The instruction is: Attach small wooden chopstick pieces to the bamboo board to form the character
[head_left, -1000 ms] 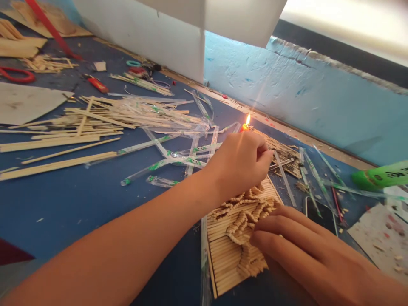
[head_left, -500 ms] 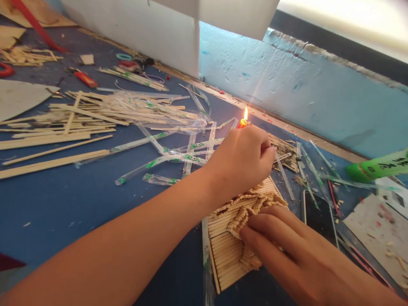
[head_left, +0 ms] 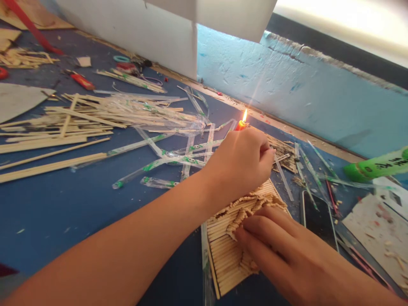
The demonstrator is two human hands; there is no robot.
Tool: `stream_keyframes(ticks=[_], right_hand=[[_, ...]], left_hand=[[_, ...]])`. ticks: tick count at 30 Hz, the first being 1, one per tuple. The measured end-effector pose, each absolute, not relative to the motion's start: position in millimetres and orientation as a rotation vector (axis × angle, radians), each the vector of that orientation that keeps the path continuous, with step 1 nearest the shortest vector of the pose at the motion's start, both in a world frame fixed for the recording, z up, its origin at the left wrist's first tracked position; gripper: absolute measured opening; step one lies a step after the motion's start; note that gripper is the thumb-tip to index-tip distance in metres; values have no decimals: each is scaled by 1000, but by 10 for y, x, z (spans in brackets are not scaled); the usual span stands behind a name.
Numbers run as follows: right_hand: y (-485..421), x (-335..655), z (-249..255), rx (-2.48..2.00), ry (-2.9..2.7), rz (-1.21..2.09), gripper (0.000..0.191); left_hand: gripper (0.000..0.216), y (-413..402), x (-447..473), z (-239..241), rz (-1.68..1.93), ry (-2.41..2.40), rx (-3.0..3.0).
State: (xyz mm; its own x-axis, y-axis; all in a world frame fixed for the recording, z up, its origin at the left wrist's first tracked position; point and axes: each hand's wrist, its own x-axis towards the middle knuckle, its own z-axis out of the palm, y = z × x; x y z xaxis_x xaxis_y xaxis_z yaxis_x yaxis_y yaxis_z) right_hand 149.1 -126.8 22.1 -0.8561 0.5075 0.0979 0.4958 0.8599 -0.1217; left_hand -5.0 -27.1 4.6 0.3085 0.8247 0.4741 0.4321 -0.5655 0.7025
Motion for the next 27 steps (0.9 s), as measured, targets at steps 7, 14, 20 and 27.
stream_keyframes(ticks=[7, 14, 20, 27], right_hand=[[-1252, 1480, 246, -801, -2946, 82, 52], [-1173, 1457, 231, -753, -2949, 81, 60], [-1182, 1508, 252, -766, -2961, 135, 57], [-1175, 1495, 275, -811, -2896, 213, 51]], left_hand=[[26, -276, -55, 52, 1170, 1131, 2132], [26, -267, -56, 55, 1163, 1149, 2150], [25, -271, -61, 64, 1146, 1166, 2147], [23, -274, -54, 68, 1137, 1168, 2143]])
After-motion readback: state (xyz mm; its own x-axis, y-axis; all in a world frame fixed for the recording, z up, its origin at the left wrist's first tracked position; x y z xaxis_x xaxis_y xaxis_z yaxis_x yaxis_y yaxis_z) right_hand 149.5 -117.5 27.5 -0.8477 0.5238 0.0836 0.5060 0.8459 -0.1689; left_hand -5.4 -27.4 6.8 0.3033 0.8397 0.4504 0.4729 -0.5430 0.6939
